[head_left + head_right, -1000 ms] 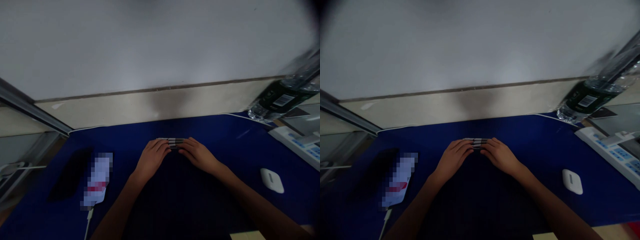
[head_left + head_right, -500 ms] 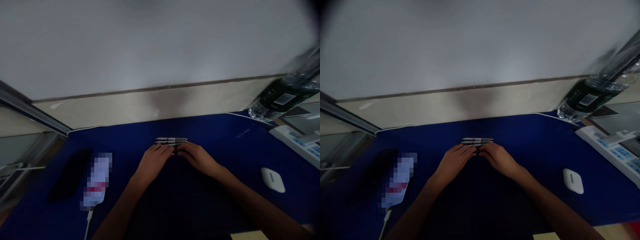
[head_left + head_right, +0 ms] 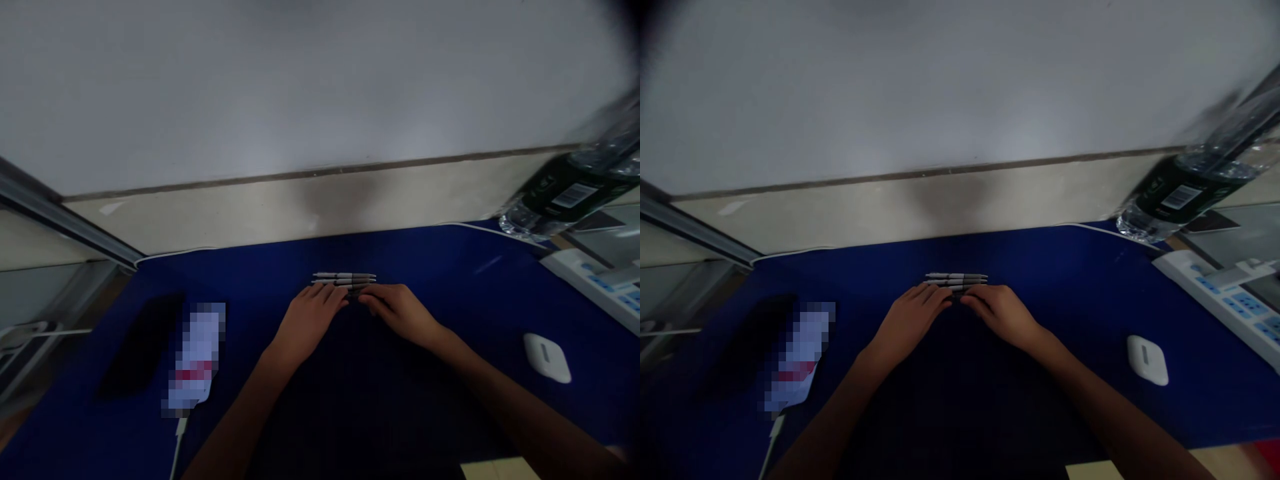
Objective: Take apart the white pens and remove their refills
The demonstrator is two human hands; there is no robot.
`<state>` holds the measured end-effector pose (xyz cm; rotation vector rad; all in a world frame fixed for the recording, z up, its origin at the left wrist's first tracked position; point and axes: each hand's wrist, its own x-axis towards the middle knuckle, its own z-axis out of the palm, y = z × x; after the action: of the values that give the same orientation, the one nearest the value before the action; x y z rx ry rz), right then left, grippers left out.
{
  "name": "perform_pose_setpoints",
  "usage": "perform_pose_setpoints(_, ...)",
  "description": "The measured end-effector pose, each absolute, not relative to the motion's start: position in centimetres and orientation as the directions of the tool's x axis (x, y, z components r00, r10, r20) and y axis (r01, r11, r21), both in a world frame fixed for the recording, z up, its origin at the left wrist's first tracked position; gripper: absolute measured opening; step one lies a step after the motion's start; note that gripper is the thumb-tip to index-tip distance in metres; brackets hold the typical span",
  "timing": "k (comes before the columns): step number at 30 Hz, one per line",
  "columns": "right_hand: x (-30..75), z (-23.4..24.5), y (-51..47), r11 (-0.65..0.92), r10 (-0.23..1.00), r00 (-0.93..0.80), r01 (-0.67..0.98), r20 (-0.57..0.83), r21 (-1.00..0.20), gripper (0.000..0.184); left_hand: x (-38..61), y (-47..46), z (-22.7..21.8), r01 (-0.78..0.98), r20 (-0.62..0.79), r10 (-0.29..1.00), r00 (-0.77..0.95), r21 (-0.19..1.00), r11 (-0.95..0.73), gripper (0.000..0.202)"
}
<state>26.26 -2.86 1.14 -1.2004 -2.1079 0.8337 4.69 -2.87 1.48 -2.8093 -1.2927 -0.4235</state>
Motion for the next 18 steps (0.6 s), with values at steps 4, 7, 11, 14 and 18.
perform_pose_setpoints(4, 26.11, 0.95, -2.89, 0.360, 0.900, -0.396, 0.443, 0.181, -0.821, 0.021, 4.68, -2.91, 1.39, 0.744, 0.248, 0.744, 0.620, 0.114, -0.658, 0.019)
perform_pose_setpoints(7, 26.10, 1.09, -2.91, 0.325, 0.915, -0.376, 0.471, 0.147, -0.820, 0.023, 4.72, -2.95, 1.29, 0.744, 0.255, 0.743, 0.619, 0.115, -0.658, 0.019)
perform_pose_setpoints(11, 26.15, 1.46, -2.89, 0.374, 0.900, -0.407, 0.536, 0.156, -0.757, 0.033, 4.81, -3.00, 1.24, 0.742, 0.261, 0.734, 0.627, 0.088, -0.665, 0.019)
perform_pose_setpoints(14, 26.16, 1.36, -2.86, 0.360, 0.903, -0.399, 0.503, 0.159, -0.786, 0.021, 4.79, -2.96, 1.23, 0.737, 0.270, 0.725, 0.633, 0.075, -0.672, 0.019)
perform_pose_setpoints(18, 26.15, 1.21, -2.83, 0.322, 0.910, -0.384, 0.412, 0.158, -0.852, 0.023, 4.76, -2.91, 1.17, 0.735, 0.275, 0.721, 0.636, 0.069, -0.675, 0.020)
